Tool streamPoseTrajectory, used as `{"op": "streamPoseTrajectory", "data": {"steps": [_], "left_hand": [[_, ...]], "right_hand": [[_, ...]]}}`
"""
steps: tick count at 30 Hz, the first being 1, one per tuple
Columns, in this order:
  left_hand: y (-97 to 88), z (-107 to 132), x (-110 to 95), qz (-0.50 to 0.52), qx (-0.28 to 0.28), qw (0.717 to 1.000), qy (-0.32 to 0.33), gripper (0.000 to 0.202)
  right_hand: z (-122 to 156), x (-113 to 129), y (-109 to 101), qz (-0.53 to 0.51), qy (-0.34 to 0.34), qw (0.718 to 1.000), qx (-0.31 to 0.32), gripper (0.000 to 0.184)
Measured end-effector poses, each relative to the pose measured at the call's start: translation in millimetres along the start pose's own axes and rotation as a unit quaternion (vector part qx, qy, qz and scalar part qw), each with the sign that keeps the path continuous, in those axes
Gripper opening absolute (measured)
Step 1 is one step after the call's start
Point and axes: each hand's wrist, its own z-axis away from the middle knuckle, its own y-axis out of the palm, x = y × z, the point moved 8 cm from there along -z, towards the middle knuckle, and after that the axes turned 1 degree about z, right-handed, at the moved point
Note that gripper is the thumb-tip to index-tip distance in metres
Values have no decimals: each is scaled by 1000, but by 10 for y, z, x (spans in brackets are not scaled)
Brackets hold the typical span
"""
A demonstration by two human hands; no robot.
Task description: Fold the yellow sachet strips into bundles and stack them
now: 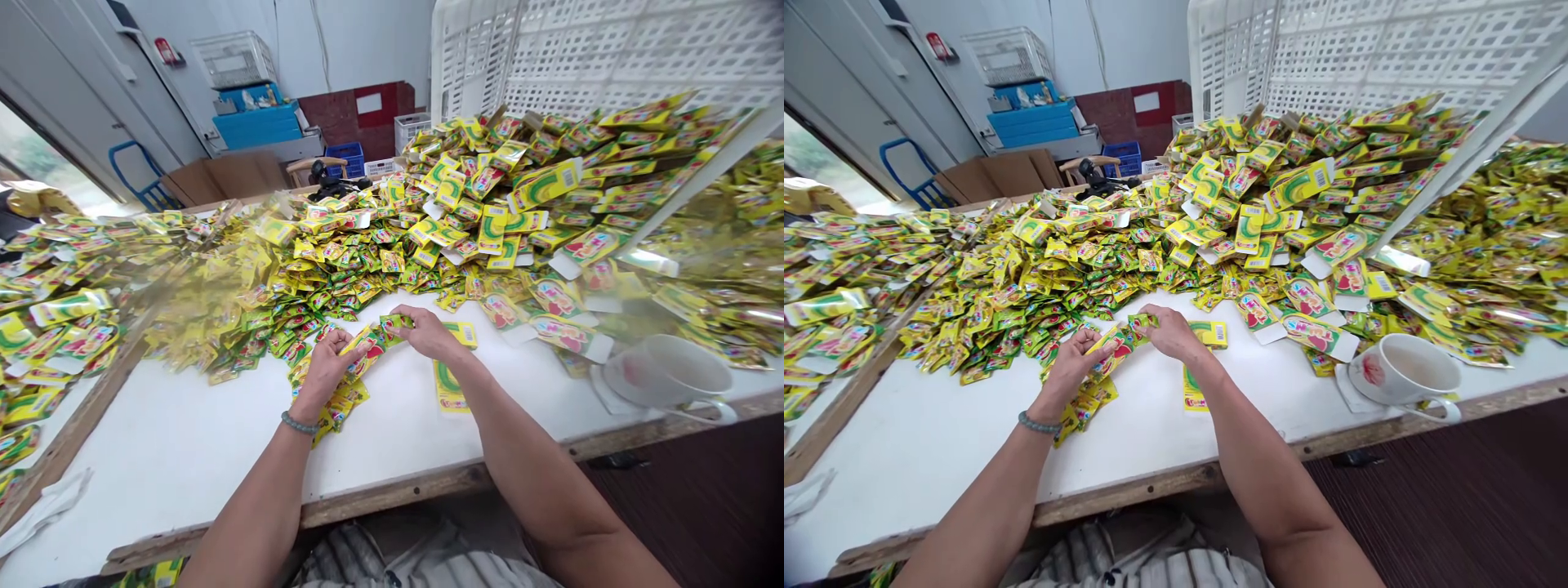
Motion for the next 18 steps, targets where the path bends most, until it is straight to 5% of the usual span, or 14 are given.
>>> {"op": "streamPoseTrajectory", "data": {"steps": [9,14,18], "left_hand": [[157,51,-17,-7,42,999,3,40],[233,69,-10,-6,82,996,-20,40],[210,64,-7,46,56,996,-48,40]], "right_hand": [[54,119,112,60,-32,997,39,16],[32,52,65,-59,-16,998,-3,40],[23,89,6,-138,-38,989,-47,33]]}}
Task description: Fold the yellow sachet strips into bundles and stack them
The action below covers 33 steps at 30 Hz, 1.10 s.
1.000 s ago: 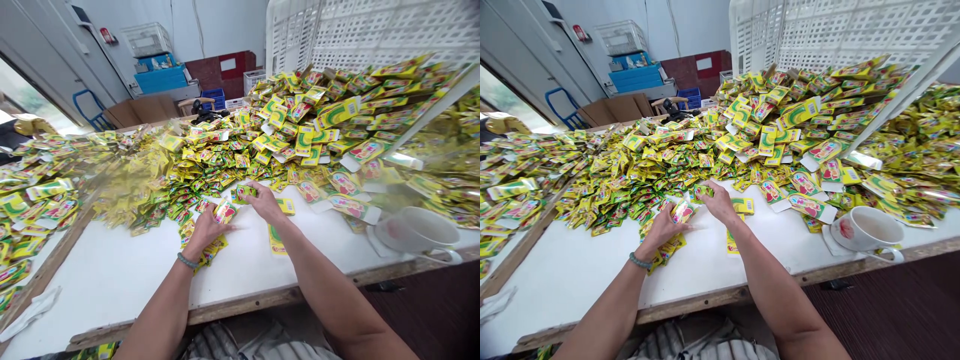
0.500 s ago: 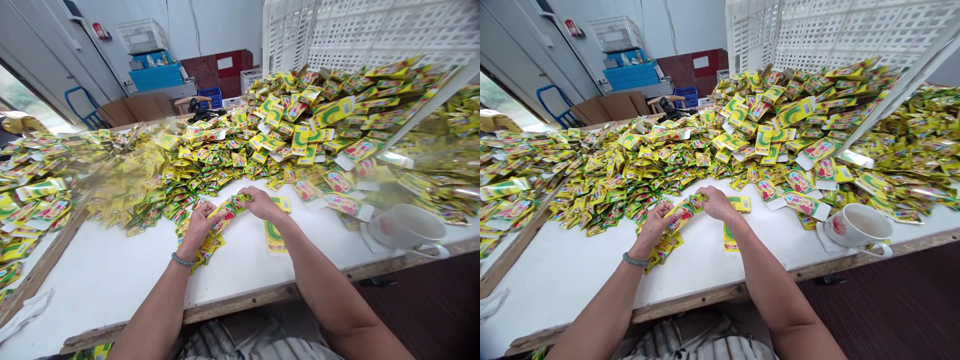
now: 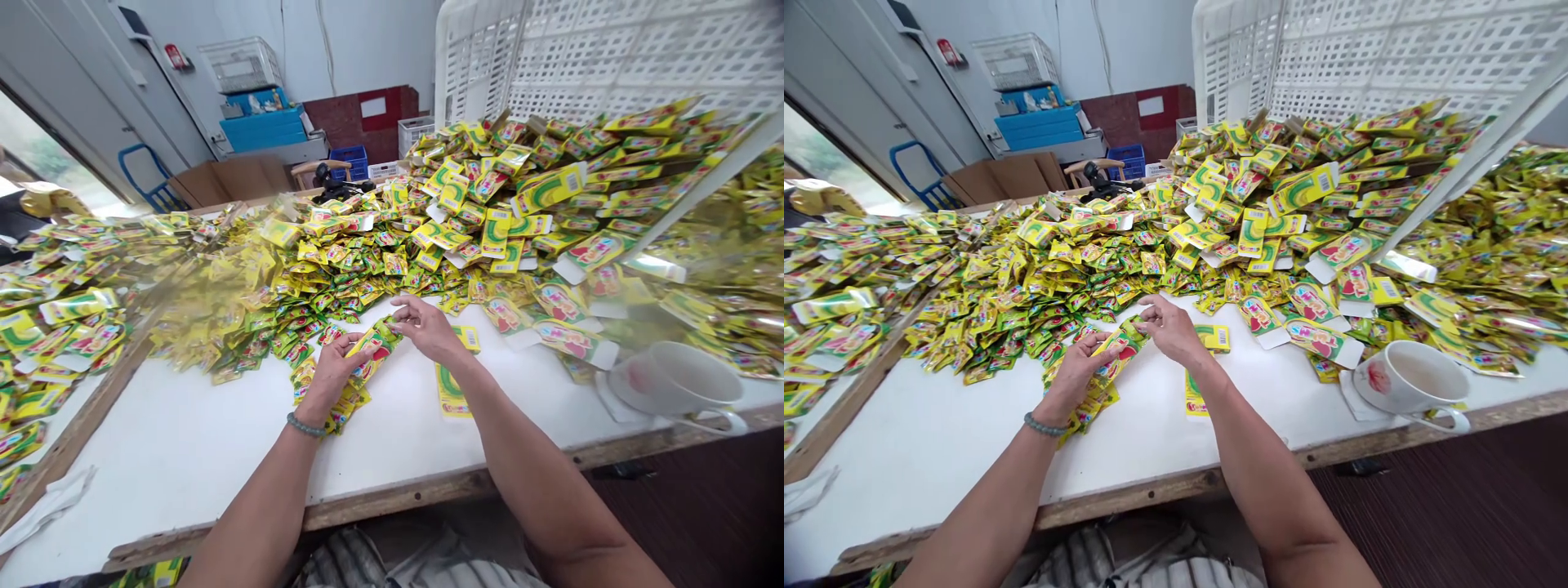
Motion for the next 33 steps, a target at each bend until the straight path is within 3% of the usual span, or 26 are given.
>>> {"op": "streamPoseTrajectory", "data": {"steps": [8,14,16,20,22,25,30,33], "left_hand": [[-62,-30,26,47,-29,998,-5,40],[-37,-25,40,62,-40,997,-8,41],[-5,-17,14,75,-45,996,-2,42],[-3,-1,-69,149,-82,985,28,45],[-34,11,-109,166,-101,980,50,48],[-55,33,-165,124,-94,984,92,55],[5,66,-192,-58,-28,988,140,59],[3,76,-192,-88,-14,986,142,52]], "right_hand": [[90,149,157,51,-19,998,-13,26],[149,143,346,55,0,996,71,31],[131,146,294,18,-5,999,38,29],[95,129,34,-11,-36,992,-120,21],[62,34,104,-35,-9,995,-98,23],[32,-85,337,-119,28,993,-8,25],[41,-151,344,-189,57,980,-30,28],[50,-117,342,-162,50,986,-4,20]]}}
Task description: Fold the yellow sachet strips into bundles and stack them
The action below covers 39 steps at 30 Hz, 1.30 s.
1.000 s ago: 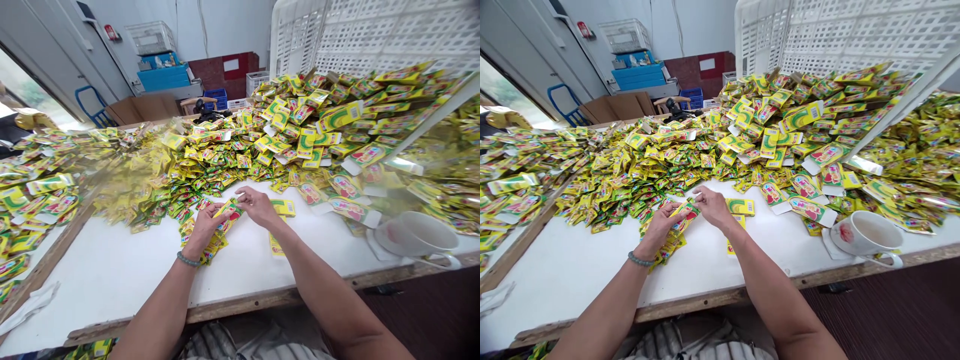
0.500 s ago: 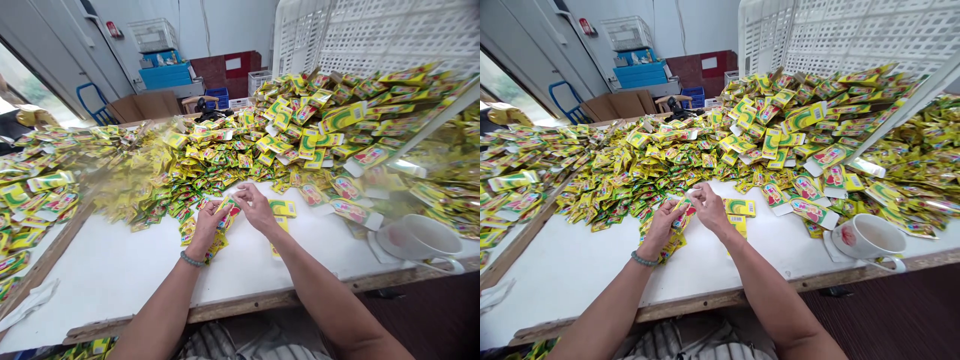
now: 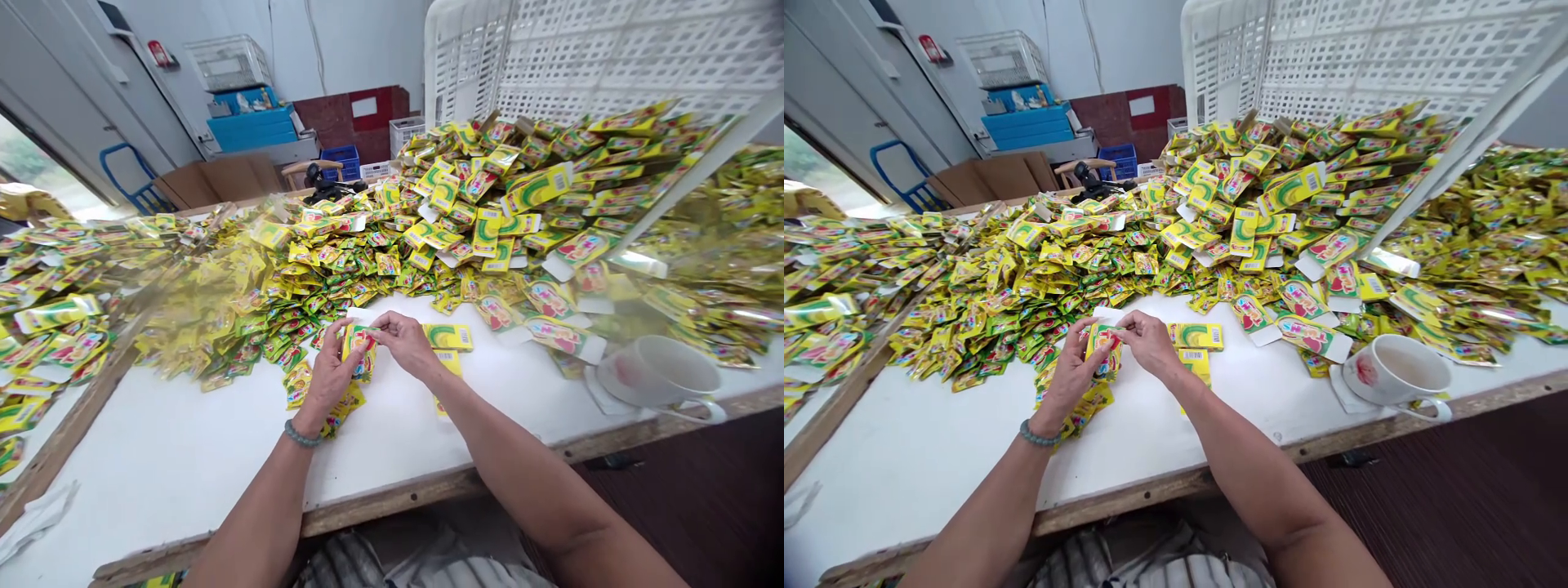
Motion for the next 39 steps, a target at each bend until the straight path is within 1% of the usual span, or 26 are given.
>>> {"op": "streamPoseTrajectory", "data": {"steps": [1,3,6,7,8,9,12,14,17,19,21,22,24,25,27,30,33,35,37,39], "left_hand": [[5,2,2,10,7,1000,-8,51],[35,10,11,40,27,998,-34,50],[124,32,22,67,73,993,-71,49],[145,36,24,76,82,991,-77,50],[150,35,28,90,82,989,-82,50],[135,29,34,107,70,988,-84,51],[29,-3,73,147,6,985,-85,55],[-29,-22,78,147,-22,986,-71,54],[-64,-39,54,141,-41,988,-46,47],[-77,-40,41,145,-54,987,-41,45],[-83,-37,24,153,-62,985,-40,45],[-79,-36,9,154,-59,985,-38,45],[-56,-32,-28,146,-37,988,-31,45],[-40,-31,-45,134,-21,990,-27,46],[-9,-29,-63,96,11,995,-21,44],[14,-34,-65,75,37,996,-14,37],[29,-37,-64,118,41,992,-12,33],[49,-29,-52,153,40,987,-27,36],[69,-15,-40,180,35,982,-43,44],[72,-7,-39,192,25,980,-47,52]], "right_hand": [[3,15,1,17,-6,1000,7,19],[2,38,-25,38,-15,999,0,21],[-3,54,-58,41,-18,999,-8,34],[-3,72,-60,55,-26,998,-8,36],[1,101,-58,77,-41,996,-7,35],[10,140,-57,105,-61,993,-10,30],[59,261,-47,175,-116,977,-30,18],[94,314,-11,195,-135,971,-26,16],[131,362,40,197,-155,968,-13,19],[121,328,29,167,-138,976,-17,30],[83,217,7,106,-84,991,-17,45],[65,154,8,69,-54,996,-10,50],[41,72,30,12,-18,1000,8,50],[37,63,37,3,-15,1000,13,48],[42,88,28,19,-27,999,5,46],[66,152,19,44,-46,998,-11,41],[67,153,55,-14,-30,999,7,43],[49,128,56,-57,-14,998,12,46],[26,106,11,-68,-10,998,-6,47],[14,98,-56,-48,-21,998,-36,45]]}}
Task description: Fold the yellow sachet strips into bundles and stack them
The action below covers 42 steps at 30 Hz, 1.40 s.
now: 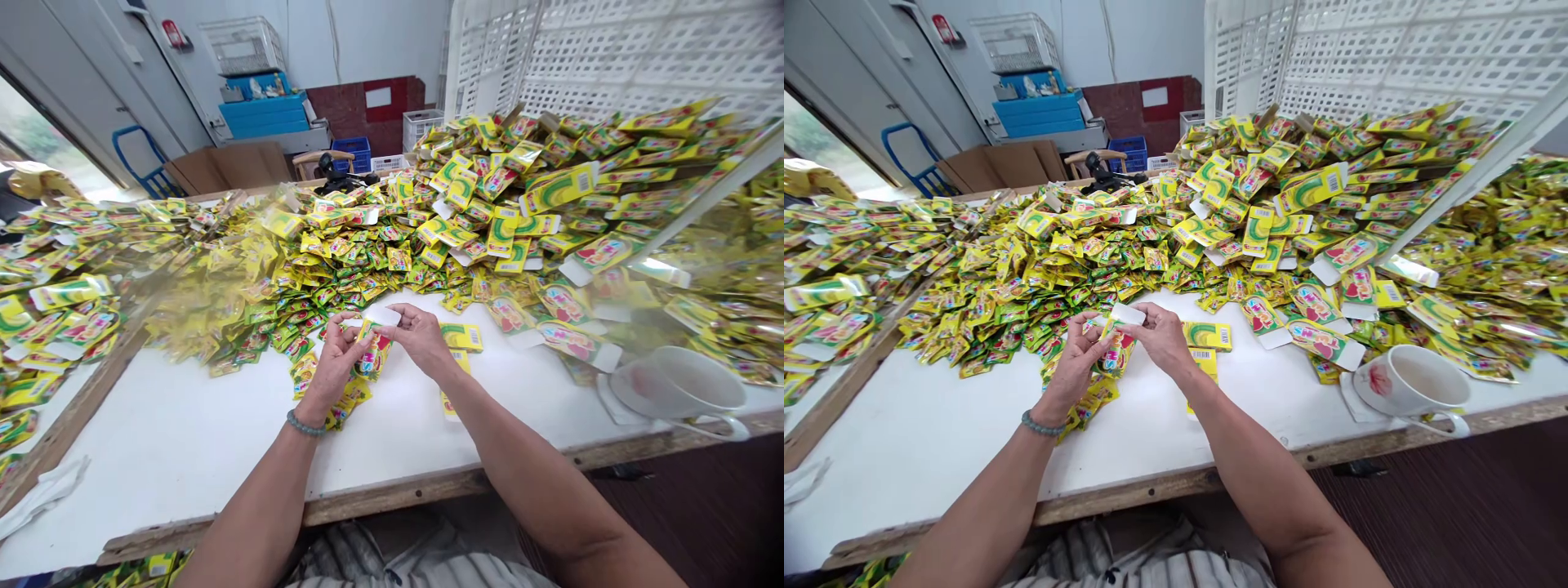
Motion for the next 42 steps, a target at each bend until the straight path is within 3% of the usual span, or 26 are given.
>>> {"op": "streamPoseTrajectory", "data": {"steps": [8,12,16,21,24,32,38,40,42], "left_hand": [[-217,1,-42,-24,-119,991,54,40],[-278,15,-75,-55,-152,984,74,37],[-262,16,-83,-91,-155,981,77,36],[-201,12,-105,-111,-139,982,70,35],[-179,7,-115,-116,-115,985,61,36],[-237,-11,-59,-72,-109,991,18,41],[-259,13,-99,-58,-149,986,37,38],[-279,19,-92,-49,-162,985,42,38],[-303,22,-76,-46,-174,983,45,38]], "right_hand": [[162,296,91,169,-155,973,-7,17],[149,243,133,133,-91,986,36,25],[102,135,108,108,-45,993,25,25],[52,-70,19,14,60,998,1,26],[44,-72,-7,-5,87,996,11,26],[40,51,39,65,50,991,106,21],[72,115,100,58,21,985,161,21],[107,127,131,88,1,986,141,23],[149,163,144,160,-48,983,81,21]]}}
